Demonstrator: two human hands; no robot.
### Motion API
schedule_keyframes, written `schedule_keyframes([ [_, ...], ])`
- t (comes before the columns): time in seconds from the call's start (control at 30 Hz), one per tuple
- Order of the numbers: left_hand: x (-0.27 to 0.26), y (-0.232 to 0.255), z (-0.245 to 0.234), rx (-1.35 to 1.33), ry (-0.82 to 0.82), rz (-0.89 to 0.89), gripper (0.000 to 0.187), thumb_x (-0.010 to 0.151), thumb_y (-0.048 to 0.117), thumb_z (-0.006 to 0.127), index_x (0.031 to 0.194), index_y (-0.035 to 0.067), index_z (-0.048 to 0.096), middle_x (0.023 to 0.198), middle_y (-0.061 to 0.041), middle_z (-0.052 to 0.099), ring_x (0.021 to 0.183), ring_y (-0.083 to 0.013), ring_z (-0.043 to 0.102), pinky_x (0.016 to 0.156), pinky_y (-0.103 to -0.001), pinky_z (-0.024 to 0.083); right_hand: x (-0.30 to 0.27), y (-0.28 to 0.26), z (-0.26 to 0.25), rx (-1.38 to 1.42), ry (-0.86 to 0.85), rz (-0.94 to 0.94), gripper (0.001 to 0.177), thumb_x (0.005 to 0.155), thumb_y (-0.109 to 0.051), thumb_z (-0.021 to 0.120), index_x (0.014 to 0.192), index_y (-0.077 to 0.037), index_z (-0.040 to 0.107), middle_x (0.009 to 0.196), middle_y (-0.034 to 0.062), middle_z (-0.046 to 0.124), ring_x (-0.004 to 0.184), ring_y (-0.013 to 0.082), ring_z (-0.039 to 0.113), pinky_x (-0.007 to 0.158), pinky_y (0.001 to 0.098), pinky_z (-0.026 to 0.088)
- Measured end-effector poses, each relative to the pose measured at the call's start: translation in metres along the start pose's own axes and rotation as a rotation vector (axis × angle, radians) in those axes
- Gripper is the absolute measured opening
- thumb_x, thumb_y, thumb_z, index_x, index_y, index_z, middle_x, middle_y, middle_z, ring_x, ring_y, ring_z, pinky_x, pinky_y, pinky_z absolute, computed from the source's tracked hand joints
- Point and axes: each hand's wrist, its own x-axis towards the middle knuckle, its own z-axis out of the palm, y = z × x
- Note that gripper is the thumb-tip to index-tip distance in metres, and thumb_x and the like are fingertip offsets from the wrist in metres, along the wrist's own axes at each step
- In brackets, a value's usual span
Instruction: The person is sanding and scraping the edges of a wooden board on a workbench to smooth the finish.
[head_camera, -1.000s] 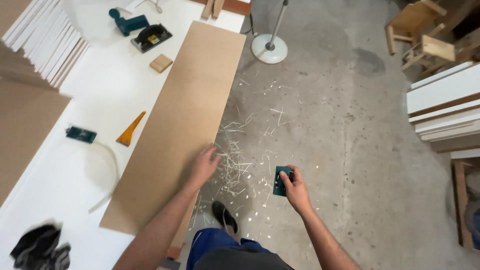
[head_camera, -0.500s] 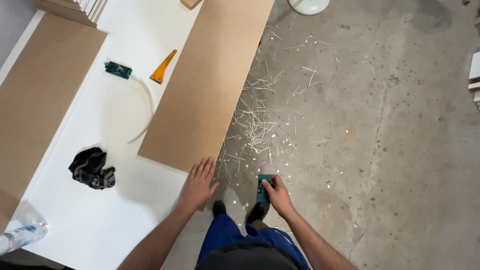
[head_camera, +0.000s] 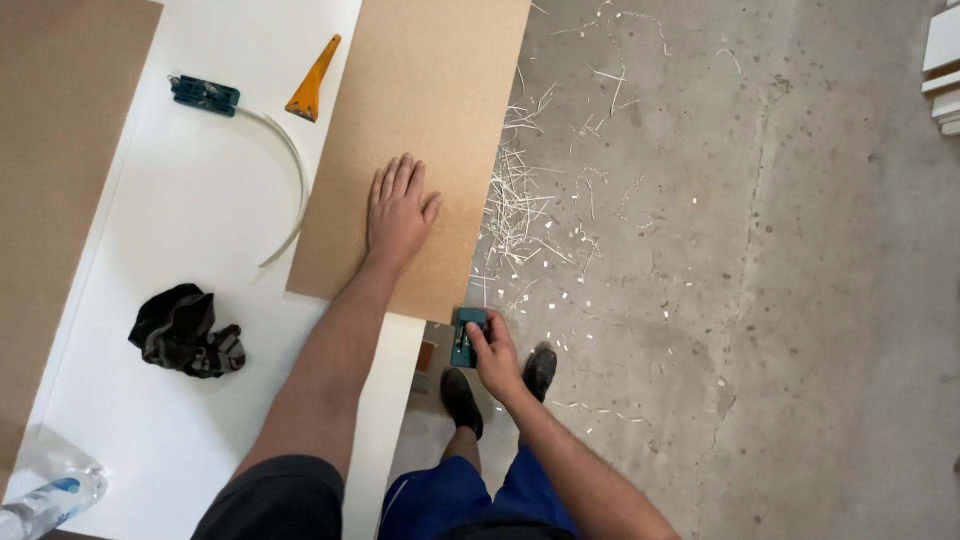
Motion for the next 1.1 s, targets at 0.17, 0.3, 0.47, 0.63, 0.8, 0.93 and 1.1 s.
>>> schedule_keyframes([
  [0.17, -0.002, 0.007, -0.001, 0.052, 0.051, -0.060, 0.057, 0.112, 0.044, 0.047, 0.155, 0.007, 0.048, 0.163, -0.015, 0.042, 0.155, -0.0288, 0.032, 0.129, -0.047, 0.014, 0.001, -0.007, 0.016, 0.041, 0.036, -0.050, 0.034, 0.107, -0.030, 0.059, 0.134, -0.011, 0.054, 0.099, 0.0086, 0.065, 0.096, 0.0196, 0.058, 0.084, 0.0380, 0.051],
  [0.3, -0.006, 0.011, -0.008, 0.067, 0.021, -0.062, 0.057, 0.112, 0.043, 0.048, 0.156, 0.007, 0.048, 0.164, -0.015, 0.041, 0.156, -0.0283, 0.030, 0.130, -0.047, 0.013, 0.008, 0.003, 0.021, -0.026, 0.092, -0.037, 0.035, 0.105, -0.031, 0.061, 0.135, -0.013, 0.054, 0.101, 0.0104, 0.068, 0.096, 0.0219, 0.063, 0.087, 0.0403, 0.052],
  [0.47, -0.003, 0.011, -0.010, 0.082, -0.012, -0.088, 0.059, 0.112, 0.047, 0.043, 0.157, 0.009, 0.047, 0.166, -0.013, 0.038, 0.157, -0.0265, 0.028, 0.130, -0.046, 0.011, 0.022, 0.005, 0.025, -0.064, 0.168, -0.071, 0.036, 0.103, -0.030, 0.065, 0.134, -0.013, 0.055, 0.101, 0.0124, 0.068, 0.096, 0.0241, 0.064, 0.086, 0.0431, 0.052],
  [0.63, -0.001, 0.010, -0.007, 0.109, -0.049, -0.084, 0.060, 0.111, 0.048, 0.041, 0.158, 0.011, 0.045, 0.167, -0.012, 0.036, 0.158, -0.0262, 0.026, 0.131, -0.047, 0.011, 0.074, -0.006, 0.013, 0.026, 0.217, -0.111, 0.034, 0.103, -0.029, 0.066, 0.131, -0.012, 0.057, 0.099, 0.0064, 0.066, 0.096, 0.0182, 0.059, 0.087, 0.0385, 0.051],
  [0.8, 0.001, 0.009, -0.009, 0.115, -0.064, -0.082, 0.060, 0.111, 0.047, 0.042, 0.158, 0.010, 0.044, 0.167, -0.012, 0.037, 0.158, -0.0268, 0.026, 0.131, -0.047, 0.011, 0.146, -0.040, -0.004, 0.111, 0.239, -0.191, 0.032, 0.104, -0.026, 0.066, 0.128, -0.008, 0.056, 0.100, 0.0065, 0.063, 0.095, 0.0185, 0.057, 0.087, 0.0394, 0.052],
  [0.93, 0.003, 0.006, -0.005, 0.134, -0.088, -0.080, 0.062, 0.110, 0.049, 0.040, 0.159, 0.012, 0.042, 0.168, -0.011, 0.035, 0.158, -0.0261, 0.025, 0.131, -0.047, 0.010, 0.208, -0.060, -0.023, 0.086, 0.251, -0.239, 0.031, 0.103, -0.029, 0.067, 0.127, -0.010, 0.058, 0.096, 0.0048, 0.065, 0.092, 0.0166, 0.060, 0.082, 0.0370, 0.053],
  [1.1, 0.002, 0.003, 0.004, 0.158, -0.057, -0.073, 0.062, 0.107, 0.049, 0.045, 0.158, 0.013, 0.043, 0.166, -0.011, 0.036, 0.157, -0.0273, 0.028, 0.131, -0.048, 0.015, 0.285, -0.073, -0.042, 0.067, 0.262, -0.209, 0.034, 0.103, -0.033, 0.068, 0.127, -0.011, 0.059, 0.097, 0.0064, 0.065, 0.094, 0.0192, 0.060, 0.082, 0.0383, 0.053],
])
